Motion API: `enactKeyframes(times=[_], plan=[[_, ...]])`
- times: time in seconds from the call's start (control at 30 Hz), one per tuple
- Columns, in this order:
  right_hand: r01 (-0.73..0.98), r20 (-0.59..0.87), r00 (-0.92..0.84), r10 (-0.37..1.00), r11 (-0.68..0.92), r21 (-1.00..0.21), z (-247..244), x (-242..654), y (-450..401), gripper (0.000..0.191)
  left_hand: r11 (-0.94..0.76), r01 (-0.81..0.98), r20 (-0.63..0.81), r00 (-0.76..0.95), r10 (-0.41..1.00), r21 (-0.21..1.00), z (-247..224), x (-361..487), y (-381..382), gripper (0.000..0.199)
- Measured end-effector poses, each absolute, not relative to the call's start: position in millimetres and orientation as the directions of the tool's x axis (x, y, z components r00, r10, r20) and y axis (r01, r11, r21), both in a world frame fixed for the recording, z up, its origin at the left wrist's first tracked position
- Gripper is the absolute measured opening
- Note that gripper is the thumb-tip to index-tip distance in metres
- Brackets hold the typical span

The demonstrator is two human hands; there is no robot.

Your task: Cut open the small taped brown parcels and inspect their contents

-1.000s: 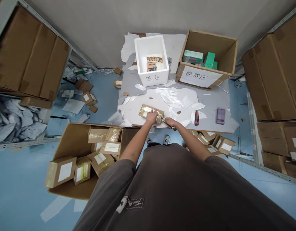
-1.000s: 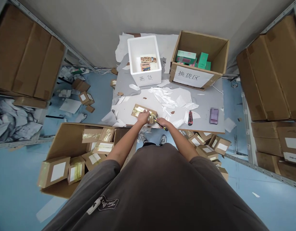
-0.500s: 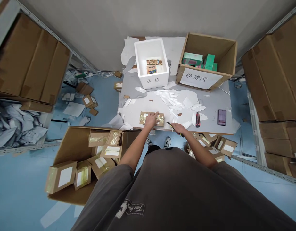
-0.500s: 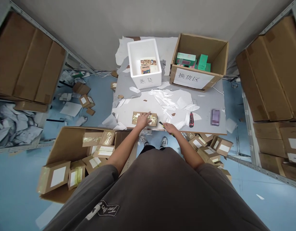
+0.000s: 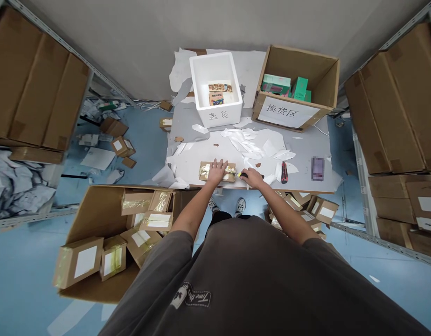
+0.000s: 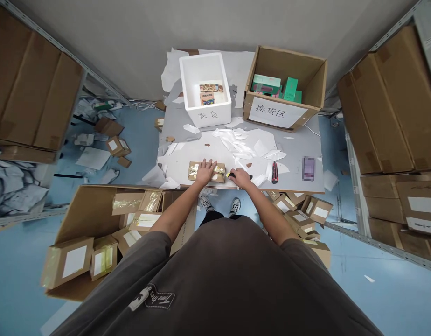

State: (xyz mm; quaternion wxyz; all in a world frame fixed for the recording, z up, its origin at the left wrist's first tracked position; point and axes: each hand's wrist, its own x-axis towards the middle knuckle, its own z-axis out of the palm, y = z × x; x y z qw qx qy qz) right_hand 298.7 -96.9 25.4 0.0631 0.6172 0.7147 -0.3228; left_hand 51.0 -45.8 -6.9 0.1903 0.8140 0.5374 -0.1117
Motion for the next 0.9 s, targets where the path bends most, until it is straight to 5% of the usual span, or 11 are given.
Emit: enactKeyframes(times=[0.27, 0.9], plan=[[0.901, -0.402, -0.430, 0.808, 0.356, -0.248, 25, 303, -75, 0.035, -0.405, 0.861, -0.242, 0.483, 0.842, 0.307, -36, 45, -57, 0.062], [0.885, -0.361, -0.457, 0.813, 0.374, -0.277, 13, 316, -61, 0.034, -0.375, 0.837, -0.128, 0.456, 0.881, 0.398, -57, 43, -61, 0.055]])
